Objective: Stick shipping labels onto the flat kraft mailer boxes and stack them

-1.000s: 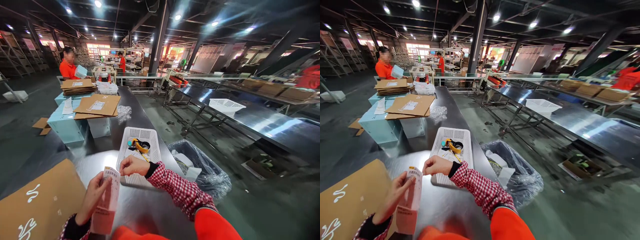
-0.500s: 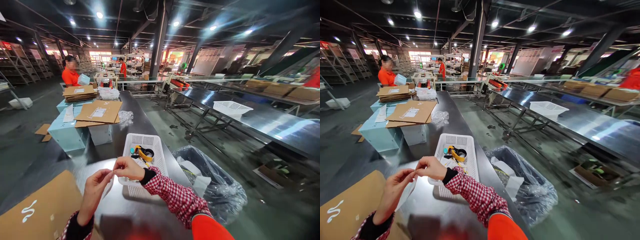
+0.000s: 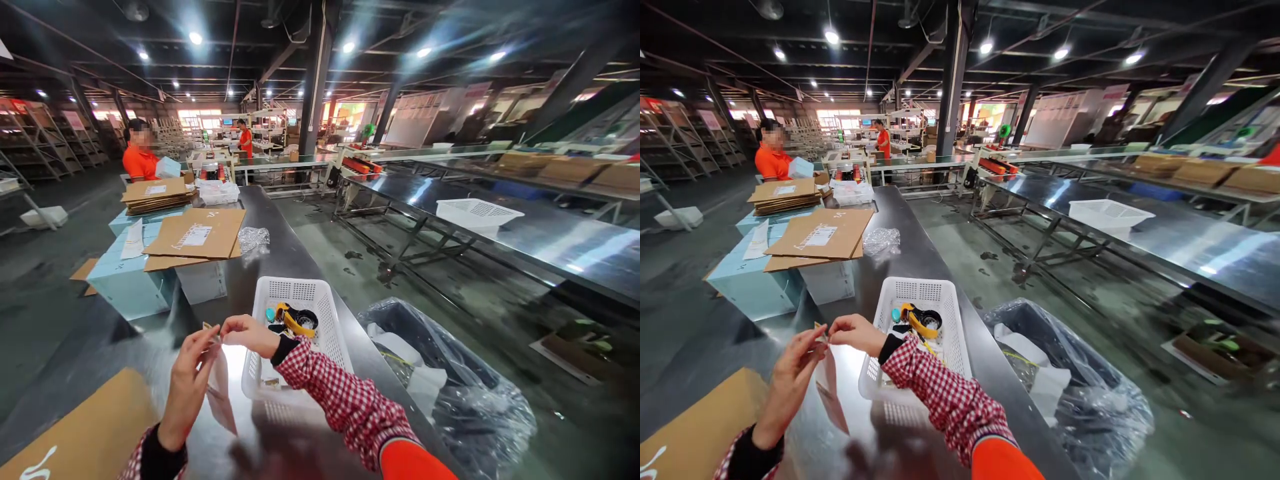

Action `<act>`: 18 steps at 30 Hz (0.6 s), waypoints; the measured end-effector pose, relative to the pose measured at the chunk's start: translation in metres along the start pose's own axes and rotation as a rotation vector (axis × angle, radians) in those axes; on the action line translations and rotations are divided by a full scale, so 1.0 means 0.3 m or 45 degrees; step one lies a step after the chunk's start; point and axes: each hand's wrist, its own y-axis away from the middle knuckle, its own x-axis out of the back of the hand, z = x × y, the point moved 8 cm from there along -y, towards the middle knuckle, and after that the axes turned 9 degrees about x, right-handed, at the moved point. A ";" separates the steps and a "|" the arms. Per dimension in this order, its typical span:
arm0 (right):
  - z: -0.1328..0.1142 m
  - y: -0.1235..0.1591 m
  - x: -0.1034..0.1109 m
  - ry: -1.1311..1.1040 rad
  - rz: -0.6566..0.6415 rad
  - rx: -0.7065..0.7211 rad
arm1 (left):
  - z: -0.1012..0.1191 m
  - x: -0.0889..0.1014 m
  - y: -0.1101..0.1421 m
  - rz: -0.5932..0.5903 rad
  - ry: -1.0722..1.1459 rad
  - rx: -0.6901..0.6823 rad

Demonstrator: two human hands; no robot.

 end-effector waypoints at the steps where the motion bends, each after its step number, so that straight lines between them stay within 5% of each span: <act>1: 0.011 -0.012 -0.005 -0.051 -0.053 -0.028 | 0.029 0.000 -0.009 -0.020 -0.181 -0.167; 7: 0.049 -0.086 -0.010 -0.427 -0.210 -0.175 | 0.166 0.026 -0.058 0.088 -0.639 -0.858; 11: 0.049 -0.138 0.010 -0.617 -0.192 -0.242 | 0.240 -0.010 -0.084 -0.070 -0.689 -1.090; 13: 0.054 -0.159 0.033 -0.603 -0.186 -0.285 | 0.244 -0.020 -0.122 -0.135 -0.652 -1.022; 18: 0.017 -0.227 0.155 -0.379 -0.016 -0.199 | 0.164 -0.026 -0.301 -0.142 -0.571 -0.533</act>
